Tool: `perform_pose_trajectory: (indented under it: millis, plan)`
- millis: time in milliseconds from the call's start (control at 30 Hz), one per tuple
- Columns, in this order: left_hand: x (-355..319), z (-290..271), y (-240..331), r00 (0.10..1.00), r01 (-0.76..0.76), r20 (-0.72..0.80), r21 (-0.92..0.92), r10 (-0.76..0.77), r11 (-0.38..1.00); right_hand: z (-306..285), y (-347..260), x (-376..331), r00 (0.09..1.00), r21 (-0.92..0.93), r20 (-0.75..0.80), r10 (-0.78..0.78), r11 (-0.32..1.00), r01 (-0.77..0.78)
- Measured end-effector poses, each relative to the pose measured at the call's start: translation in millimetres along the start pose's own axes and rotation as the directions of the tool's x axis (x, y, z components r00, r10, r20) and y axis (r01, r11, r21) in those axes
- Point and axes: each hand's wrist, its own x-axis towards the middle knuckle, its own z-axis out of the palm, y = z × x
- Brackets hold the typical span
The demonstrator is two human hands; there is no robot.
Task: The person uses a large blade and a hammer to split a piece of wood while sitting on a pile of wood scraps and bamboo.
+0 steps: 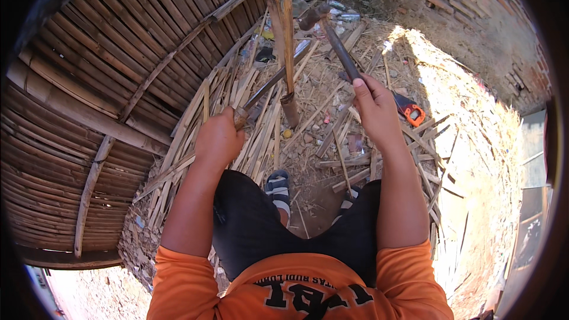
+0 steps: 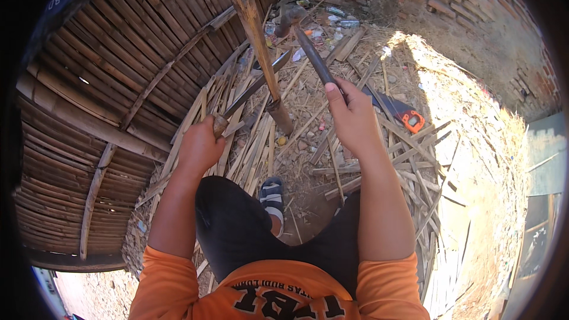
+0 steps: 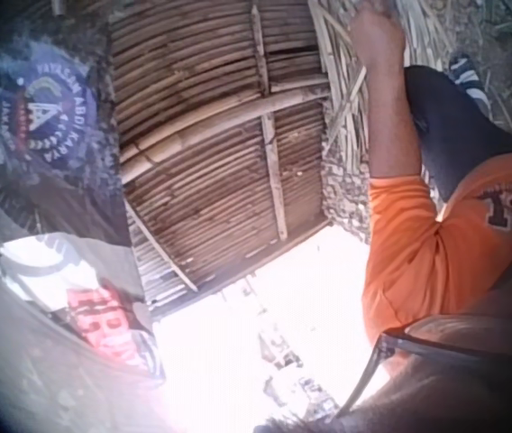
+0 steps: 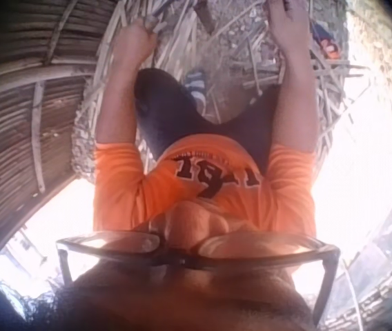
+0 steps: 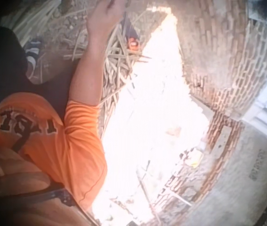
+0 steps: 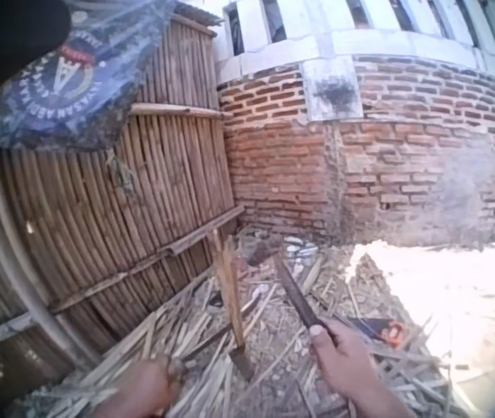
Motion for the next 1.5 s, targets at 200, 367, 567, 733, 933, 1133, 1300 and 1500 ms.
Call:
perform_pose_trajectory:
  millis: [200, 367, 567, 733, 933, 1133, 1300, 1500]
  plan:
    - [2.5, 4.0, -4.7, 1.0, 0.014, -0.004, 0.018, -0.014, 1.0, 2.0, -11.7, -6.6, 0.999, 0.143, -0.019, 0.035, 0.989, -0.032]
    - [2.5, 6.5, -4.9, 1.0, 0.015, 0.011, 0.017, -0.015, 1.0, 4.0, 3.0, 0.3, 1.0, 0.095, 0.01, 0.012, 0.995, -0.013]
    - [4.5, 7.0, -11.4, 0.998, 0.044, 0.042, 0.036, -0.046, 0.998, 3.1, -16.4, -7.1, 0.997, 0.193, -0.043, 0.064, 0.98, -0.054]
    - [3.1, 8.5, -8.2, 0.999, 0.027, 0.031, 0.028, -0.028, 0.999, 9.4, -4.9, -3.1, 0.997, 0.292, 0.067, 0.038, 0.955, -0.056]
    - [3.1, 10.2, 7.1, 0.998, 0.026, 0.065, -0.003, -0.025, 1.0, 22.2, 28.4, 5.3, 0.99, 0.135, 0.062, 0.124, 0.982, -0.131]
    - [6.3, 18.2, -6.1, 0.999, 0.009, 0.035, -0.027, -0.008, 1.0, -4.2, 0.2, 1.0, 0.982, 0.446, 0.142, 0.128, 0.877, -0.179]
    - [9.8, 19.1, -1.7, 0.996, 0.005, 0.088, 0.043, -0.009, 0.999, 2.3, 30.7, 11.2, 0.991, 0.038, 0.059, 0.124, 0.991, -0.126]
    - [7.5, 28.3, -9.7, 0.997, 0.021, 0.08, 0.012, -0.022, 1.0, -12.3, 0.3, 1.9, 0.99, 0.313, 0.102, 0.101, 0.941, -0.128]
